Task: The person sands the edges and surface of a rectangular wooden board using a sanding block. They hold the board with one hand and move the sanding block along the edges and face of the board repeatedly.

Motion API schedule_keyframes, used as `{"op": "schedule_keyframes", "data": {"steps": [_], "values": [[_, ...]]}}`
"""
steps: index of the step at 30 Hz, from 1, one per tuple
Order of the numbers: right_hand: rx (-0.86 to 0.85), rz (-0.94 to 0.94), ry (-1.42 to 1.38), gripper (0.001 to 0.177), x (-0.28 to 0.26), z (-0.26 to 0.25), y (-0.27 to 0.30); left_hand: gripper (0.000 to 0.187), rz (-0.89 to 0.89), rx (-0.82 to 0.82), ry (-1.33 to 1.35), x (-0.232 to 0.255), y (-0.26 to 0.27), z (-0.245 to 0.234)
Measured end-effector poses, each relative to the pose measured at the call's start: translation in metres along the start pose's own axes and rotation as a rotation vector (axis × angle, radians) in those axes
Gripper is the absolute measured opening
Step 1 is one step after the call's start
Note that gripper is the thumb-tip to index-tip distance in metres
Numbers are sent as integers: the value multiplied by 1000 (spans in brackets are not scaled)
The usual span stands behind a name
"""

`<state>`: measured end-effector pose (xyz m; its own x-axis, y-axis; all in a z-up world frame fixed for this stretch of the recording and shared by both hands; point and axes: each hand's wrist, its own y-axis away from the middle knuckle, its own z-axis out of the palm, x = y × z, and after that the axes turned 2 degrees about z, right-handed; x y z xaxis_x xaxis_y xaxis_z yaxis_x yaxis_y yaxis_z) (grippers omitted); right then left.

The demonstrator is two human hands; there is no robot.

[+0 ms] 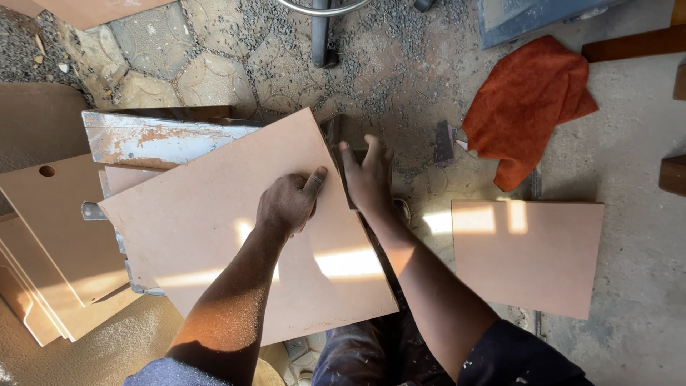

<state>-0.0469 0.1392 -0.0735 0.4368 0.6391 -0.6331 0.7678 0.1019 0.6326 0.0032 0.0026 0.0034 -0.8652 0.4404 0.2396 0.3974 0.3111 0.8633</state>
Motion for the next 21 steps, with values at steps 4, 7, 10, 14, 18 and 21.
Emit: {"op": "schedule_keyframes", "data": {"steps": [4,7,10,14,18,21], "values": [[38,-57,-107,66,-29,-46,-7,85,22,-11,-18,-1,-4,-2],[41,-106,-233,56,-24,-76,10,84,-7,-6,-26,1,4,-2],[297,-233,-274,39,-33,-89,25,86,21,6,-8,4,0,-4],[117,-368,-236,30,-24,-70,44,84,6,-17,-26,1,1,-2],[-284,-451,-247,46,23,-30,56,84,-15,-20,-23,2,1,-3],[-218,-370,-196,44,26,-51,90,81,7,-46,-39,2,-1,-3]]}}
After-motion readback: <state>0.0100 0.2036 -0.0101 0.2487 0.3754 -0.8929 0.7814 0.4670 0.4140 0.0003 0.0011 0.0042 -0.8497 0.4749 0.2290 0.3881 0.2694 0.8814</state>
